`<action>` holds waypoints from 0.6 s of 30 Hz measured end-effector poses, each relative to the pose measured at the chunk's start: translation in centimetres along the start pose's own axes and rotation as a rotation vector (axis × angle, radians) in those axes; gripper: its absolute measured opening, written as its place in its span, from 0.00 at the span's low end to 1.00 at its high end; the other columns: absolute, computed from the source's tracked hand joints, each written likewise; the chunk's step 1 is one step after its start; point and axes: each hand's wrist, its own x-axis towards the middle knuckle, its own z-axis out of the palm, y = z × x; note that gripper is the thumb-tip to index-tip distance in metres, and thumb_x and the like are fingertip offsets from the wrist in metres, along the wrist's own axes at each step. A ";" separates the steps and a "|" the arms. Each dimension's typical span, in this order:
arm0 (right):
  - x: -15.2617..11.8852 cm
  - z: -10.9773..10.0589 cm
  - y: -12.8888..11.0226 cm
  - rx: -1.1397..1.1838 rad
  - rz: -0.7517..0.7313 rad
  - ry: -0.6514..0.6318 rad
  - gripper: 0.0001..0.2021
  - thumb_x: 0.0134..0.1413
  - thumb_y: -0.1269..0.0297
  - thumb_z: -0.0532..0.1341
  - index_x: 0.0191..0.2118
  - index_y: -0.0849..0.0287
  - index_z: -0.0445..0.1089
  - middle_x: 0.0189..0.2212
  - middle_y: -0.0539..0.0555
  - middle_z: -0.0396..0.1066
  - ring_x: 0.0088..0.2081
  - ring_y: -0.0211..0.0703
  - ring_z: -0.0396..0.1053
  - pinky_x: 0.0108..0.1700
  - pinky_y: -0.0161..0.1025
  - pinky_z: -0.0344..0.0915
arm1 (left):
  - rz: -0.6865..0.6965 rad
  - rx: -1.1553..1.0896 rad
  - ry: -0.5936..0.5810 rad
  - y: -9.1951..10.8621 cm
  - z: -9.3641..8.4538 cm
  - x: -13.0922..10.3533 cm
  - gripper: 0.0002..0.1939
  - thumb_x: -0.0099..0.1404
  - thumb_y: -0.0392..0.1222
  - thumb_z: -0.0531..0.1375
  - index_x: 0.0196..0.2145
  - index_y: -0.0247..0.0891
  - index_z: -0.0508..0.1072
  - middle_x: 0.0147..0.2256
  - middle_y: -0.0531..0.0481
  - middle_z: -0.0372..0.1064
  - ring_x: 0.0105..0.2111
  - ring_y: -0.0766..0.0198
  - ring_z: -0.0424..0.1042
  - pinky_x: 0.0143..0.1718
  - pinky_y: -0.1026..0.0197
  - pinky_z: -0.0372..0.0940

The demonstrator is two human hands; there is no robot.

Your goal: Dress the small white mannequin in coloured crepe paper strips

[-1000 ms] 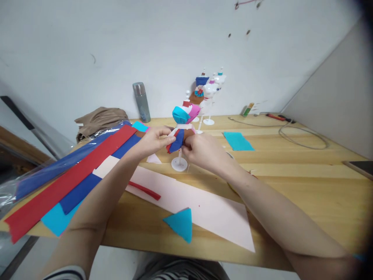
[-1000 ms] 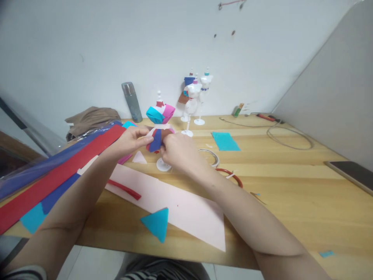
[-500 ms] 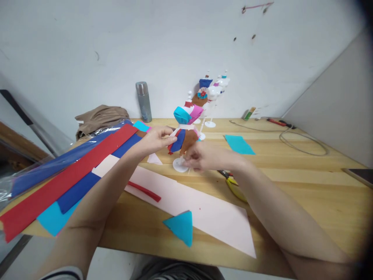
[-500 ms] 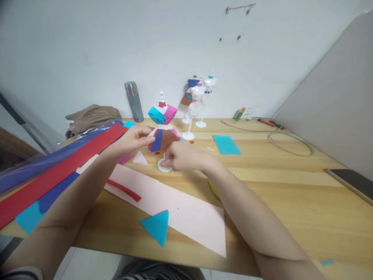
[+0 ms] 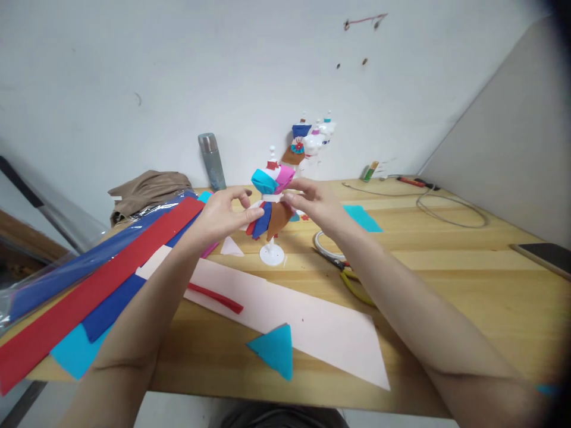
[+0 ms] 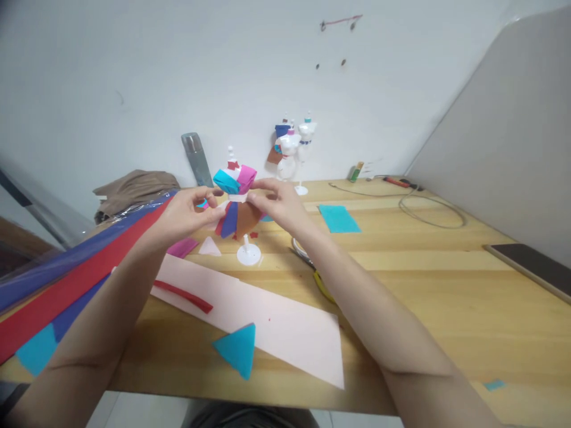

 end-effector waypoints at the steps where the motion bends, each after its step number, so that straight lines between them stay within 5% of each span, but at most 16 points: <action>1: 0.0 0.3 0.2 0.024 0.029 -0.017 0.11 0.47 0.54 0.66 0.36 0.52 0.74 0.36 0.54 0.78 0.37 0.50 0.75 0.38 0.46 0.70 | 0.008 -0.021 0.031 0.2 0.3 0.0 0.16 0.59 0.54 0.66 0.34 0.38 0.75 0.48 0.43 0.78 0.51 0.50 0.75 0.53 0.52 0.65; 4: -0.1 0.8 0.3 0.095 0.085 -0.014 0.09 0.48 0.54 0.65 0.31 0.52 0.70 0.29 0.52 0.75 0.33 0.48 0.73 0.36 0.45 0.68 | 0.025 -0.107 0.074 0.7 1.6 0.0 0.20 0.59 0.52 0.66 0.45 0.38 0.78 0.49 0.43 0.79 0.53 0.49 0.75 0.57 0.51 0.65; 9: -0.3 1.1 -0.2 0.134 0.160 -0.049 0.06 0.53 0.60 0.63 0.29 0.52 0.67 0.31 0.53 0.75 0.33 0.45 0.72 0.38 0.42 0.68 | -0.002 -0.232 0.160 0.4 3.5 0.2 0.16 0.59 0.49 0.67 0.41 0.36 0.81 0.43 0.44 0.82 0.47 0.49 0.78 0.53 0.52 0.68; 14: -0.2 0.7 -0.1 0.123 0.187 -0.058 0.06 0.53 0.59 0.63 0.33 0.54 0.72 0.28 0.51 0.74 0.30 0.43 0.69 0.36 0.41 0.68 | -0.040 -0.478 0.085 -0.5 2.8 0.4 0.18 0.56 0.47 0.70 0.42 0.35 0.81 0.44 0.44 0.81 0.46 0.53 0.78 0.50 0.56 0.70; 18: -0.3 0.0 -0.3 0.124 0.131 -0.048 0.04 0.49 0.63 0.66 0.33 0.54 0.76 0.33 0.52 0.79 0.38 0.46 0.74 0.45 0.43 0.70 | -0.062 -0.655 -0.024 -1.1 1.7 1.0 0.20 0.51 0.49 0.74 0.39 0.35 0.82 0.39 0.45 0.81 0.41 0.55 0.79 0.45 0.58 0.71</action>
